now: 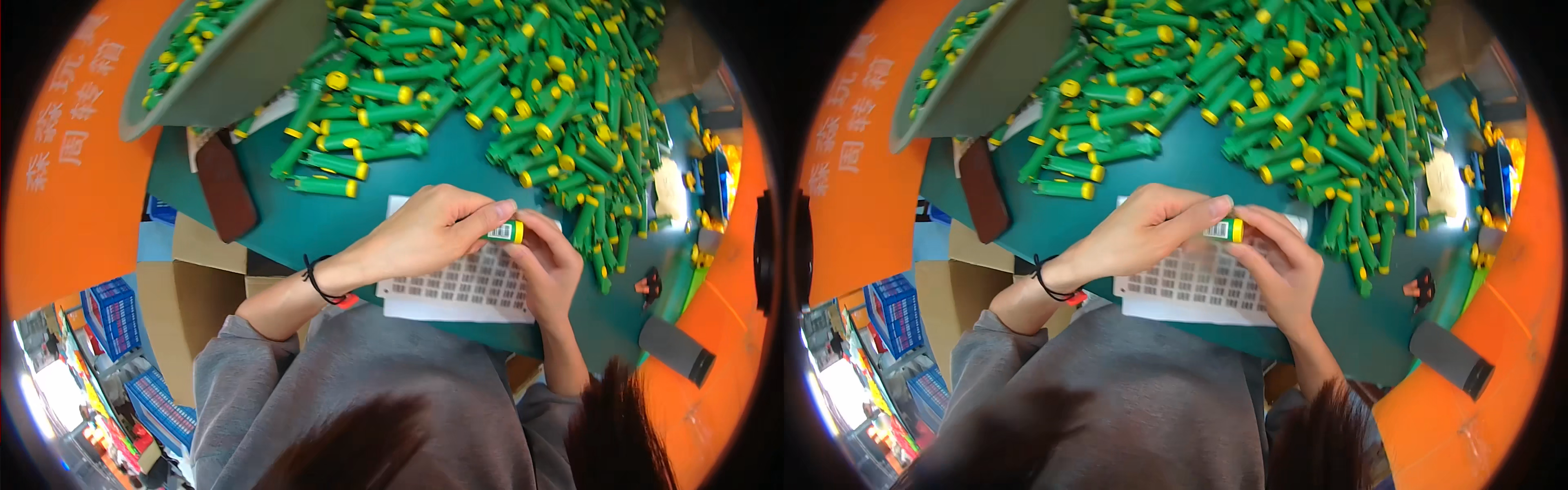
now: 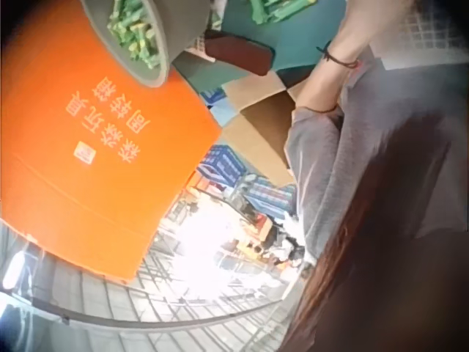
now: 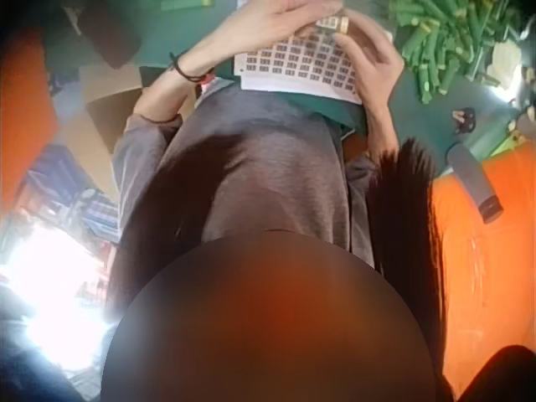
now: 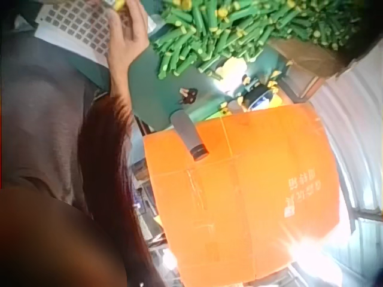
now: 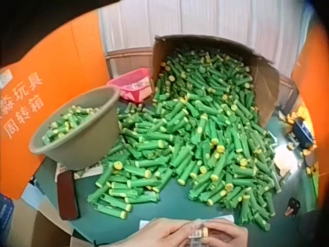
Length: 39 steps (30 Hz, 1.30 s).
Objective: Applying small stickers from a sheet onto green cylindrical tubes.
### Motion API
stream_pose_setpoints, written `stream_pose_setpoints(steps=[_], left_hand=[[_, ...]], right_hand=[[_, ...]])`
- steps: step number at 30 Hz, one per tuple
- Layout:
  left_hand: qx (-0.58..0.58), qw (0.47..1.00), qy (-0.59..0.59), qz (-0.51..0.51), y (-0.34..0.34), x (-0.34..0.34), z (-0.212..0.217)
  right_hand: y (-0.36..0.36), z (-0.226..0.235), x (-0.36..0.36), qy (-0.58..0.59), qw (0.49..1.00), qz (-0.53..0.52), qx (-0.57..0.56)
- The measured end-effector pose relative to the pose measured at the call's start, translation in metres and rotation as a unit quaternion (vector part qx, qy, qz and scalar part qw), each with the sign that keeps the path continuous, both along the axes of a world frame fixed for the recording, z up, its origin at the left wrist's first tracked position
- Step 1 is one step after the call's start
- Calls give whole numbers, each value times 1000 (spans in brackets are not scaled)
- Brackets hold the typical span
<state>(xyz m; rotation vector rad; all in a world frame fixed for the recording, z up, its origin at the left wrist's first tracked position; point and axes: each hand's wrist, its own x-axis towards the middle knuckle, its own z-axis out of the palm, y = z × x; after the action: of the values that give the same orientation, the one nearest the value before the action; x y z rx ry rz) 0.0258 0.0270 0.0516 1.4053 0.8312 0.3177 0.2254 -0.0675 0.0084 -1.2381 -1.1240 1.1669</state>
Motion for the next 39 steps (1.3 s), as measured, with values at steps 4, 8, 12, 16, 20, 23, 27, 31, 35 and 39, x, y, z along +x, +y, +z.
stream_pose_setpoints(steps=[4, 8, 12, 16, 20, 23, 27, 31, 35, 39], left_hand=[[451, 843, -8, 293, 44, -56, 60], [403, 720, 276, 493, 104, -106, 126], [782, 503, 180, 322, 108, -122, 75], [565, 822, 50, 44, 10, -36, 0], [546, 837, 38, 30, -19, 3, -51], [561, 827, 28, 24, -18, 7, -65], [565, 824, -7, 35, -17, 5, -69], [598, 801, -11, 23, -14, 3, -68], [573, 817, -6, 57, -17, 11, -61], [491, 865, -75, 64, -16, 11, -53]], right_hand=[[5, 17, 16, -264, 958, -12, 111], [11, 14, 14, -450, 884, 34, 121], [16, 5, 14, -430, 897, 46, 87], [19, 2, 15, -377, 924, 48, 47], [18, 3, 10, -287, 957, 32, 4], [14, 2, 11, -248, 969, 3, -20], [12, -1, 16, -244, 970, 12, -18], [14, -1, 17, -235, 972, 4, -19], [17, 1, 20, -245, 969, 13, -17], [25, 7, 31, -324, 941, -40, 90]])
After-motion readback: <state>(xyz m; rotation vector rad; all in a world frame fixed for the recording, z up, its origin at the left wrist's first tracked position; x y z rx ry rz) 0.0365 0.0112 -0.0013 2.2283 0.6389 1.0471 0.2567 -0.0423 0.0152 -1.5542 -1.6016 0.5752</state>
